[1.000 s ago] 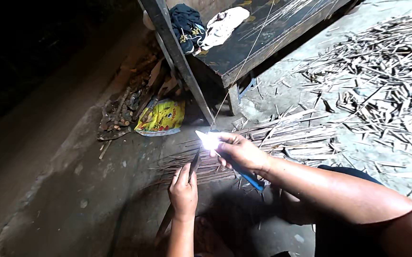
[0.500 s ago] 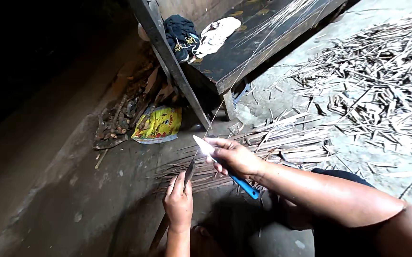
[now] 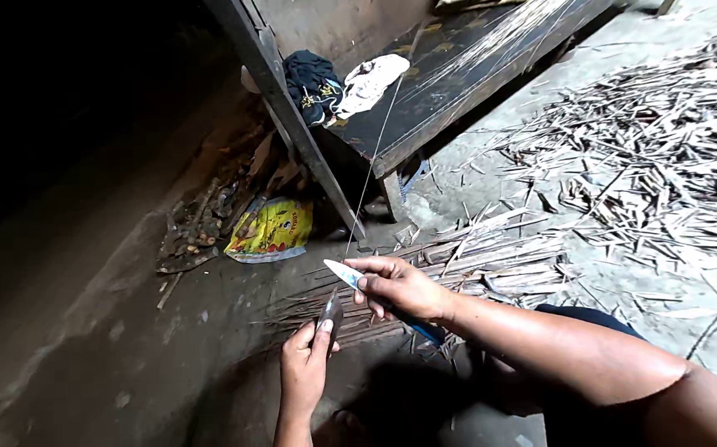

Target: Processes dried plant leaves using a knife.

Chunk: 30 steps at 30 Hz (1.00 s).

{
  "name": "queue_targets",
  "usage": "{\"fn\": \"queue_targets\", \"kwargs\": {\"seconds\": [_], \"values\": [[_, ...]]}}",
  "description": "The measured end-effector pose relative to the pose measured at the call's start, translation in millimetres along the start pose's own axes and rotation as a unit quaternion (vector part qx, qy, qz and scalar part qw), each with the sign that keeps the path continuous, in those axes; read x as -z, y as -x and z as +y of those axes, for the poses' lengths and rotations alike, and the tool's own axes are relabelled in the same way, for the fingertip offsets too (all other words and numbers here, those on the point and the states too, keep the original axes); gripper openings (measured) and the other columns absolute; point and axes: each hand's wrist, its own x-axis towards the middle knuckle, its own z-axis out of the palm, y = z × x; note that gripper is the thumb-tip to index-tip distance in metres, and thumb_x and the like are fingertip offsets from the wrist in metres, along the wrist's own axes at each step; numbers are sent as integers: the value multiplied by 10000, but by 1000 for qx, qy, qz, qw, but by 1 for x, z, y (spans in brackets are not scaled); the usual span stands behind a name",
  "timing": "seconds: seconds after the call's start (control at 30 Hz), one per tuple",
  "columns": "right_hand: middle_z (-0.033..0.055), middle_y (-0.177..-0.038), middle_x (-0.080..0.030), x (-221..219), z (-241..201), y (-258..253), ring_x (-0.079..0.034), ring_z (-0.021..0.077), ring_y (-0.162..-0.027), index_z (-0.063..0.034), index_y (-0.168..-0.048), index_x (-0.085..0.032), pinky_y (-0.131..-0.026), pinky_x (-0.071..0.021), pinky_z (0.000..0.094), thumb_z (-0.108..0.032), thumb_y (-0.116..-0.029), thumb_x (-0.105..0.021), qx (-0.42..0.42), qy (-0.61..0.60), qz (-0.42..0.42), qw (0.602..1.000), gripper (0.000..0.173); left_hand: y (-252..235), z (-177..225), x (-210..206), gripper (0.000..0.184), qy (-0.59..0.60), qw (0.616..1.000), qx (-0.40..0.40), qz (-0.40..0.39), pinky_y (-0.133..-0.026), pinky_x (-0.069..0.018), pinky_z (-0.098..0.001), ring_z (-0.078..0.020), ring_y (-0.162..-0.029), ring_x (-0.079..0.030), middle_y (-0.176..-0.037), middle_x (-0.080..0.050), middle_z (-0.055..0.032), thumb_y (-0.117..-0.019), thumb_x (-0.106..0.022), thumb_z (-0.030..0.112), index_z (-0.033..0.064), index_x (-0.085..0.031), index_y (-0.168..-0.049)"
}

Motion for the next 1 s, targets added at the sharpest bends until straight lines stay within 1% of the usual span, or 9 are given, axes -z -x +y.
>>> {"fn": "queue_targets", "kwargs": {"seconds": [0.1, 0.27, 0.5, 0.57, 0.63, 0.7, 0.77, 0.87, 1.0], "values": [[94, -963, -709, 8, -13, -2, -583, 104, -571, -76, -1524, -465, -501, -500, 241, -160, -1076, -475, 7, -11, 20, 1000, 455, 0, -2, 1, 236, -12, 1000, -13, 5, -548, -593, -246, -97, -572, -674, -697, -709, 0, -999, -605, 164, 55, -733, -833], [118, -951, -692, 24, -30, -5, -578, 112, -572, -171, -1535, -472, -523, -506, 244, -153, -1081, -460, 22, -45, 61, 997, 455, 1, -6, 1, 216, -25, 1000, -14, 2, -573, -604, -244, -94, -596, -680, -722, -709, 2, -987, -619, 158, 57, -744, -843], [93, -948, -699, 0, -2, 4, -572, 108, -555, -99, -1502, -494, -491, -500, 255, -155, -1064, -483, -45, -25, 0, 999, 441, -1, -7, -3, 242, -38, 999, -14, 4, -550, -591, -250, -92, -576, -667, -697, -699, 9, -998, -612, 191, 64, -724, -825], [95, -944, -697, 4, -7, 2, -573, 111, -563, -95, -1517, -478, -496, -497, 254, -149, -1062, -485, -41, -33, 22, 998, 458, 0, -8, -2, 202, -85, 995, -34, 28, -611, -597, -216, -51, -637, -676, -747, -709, 19, -984, -629, 183, 59, -753, -883], [99, -951, -694, 13, -19, -2, -582, 113, -580, -110, -1522, -468, -513, -502, 251, -148, -1066, -479, -33, -47, 59, 997, 458, 2, -12, -2, 202, -186, 978, -73, 66, -794, -572, -183, -18, -821, -696, -888, -756, -3, -951, -642, 187, 54, -790, -981], [110, -936, -688, 22, -28, -4, -575, 111, -569, -141, -1529, -466, -516, -497, 245, -132, -1072, -468, -30, -64, 93, 993, 457, 3, -14, -2, 213, -267, 951, -115, 104, -881, -567, -230, -88, -937, -723, -973, -770, -75, -911, -652, 164, 42, -796, -1010], [118, -932, -689, 23, -31, -4, -573, 112, -560, -156, -1537, -452, -511, -493, 242, -123, -1076, -463, -39, -74, 103, 991, 463, 2, -13, -1, 210, -311, 930, -140, 135, -872, -578, -267, -146, -958, -731, -997, -764, -105, -897, -649, 149, 56, -797, -1014], [94, -954, -679, 8, -19, 0, -585, 109, -585, -133, -1537, -437, -514, -497, 242, -139, -1068, -467, -80, -79, 65, 992, 470, 2, -10, -4, 224, -344, 908, -163, 173, -878, -574, -285, -211, -983, -733, -1032, -753, -160, -873, -668, 110, 47, -798, -1044], [93, -950, -678, -15, -1, 7, -572, 104, -573, -131, -1536, -441, -506, -487, 237, -141, -1072, -457, -128, -106, 16, 986, 464, 0, -9, -8, 188, -360, 889, -200, 203, -892, -542, -278, -226, -955, -692, -968, -723, -146, -869, -689, 105, 52, -802, -1011]]}}
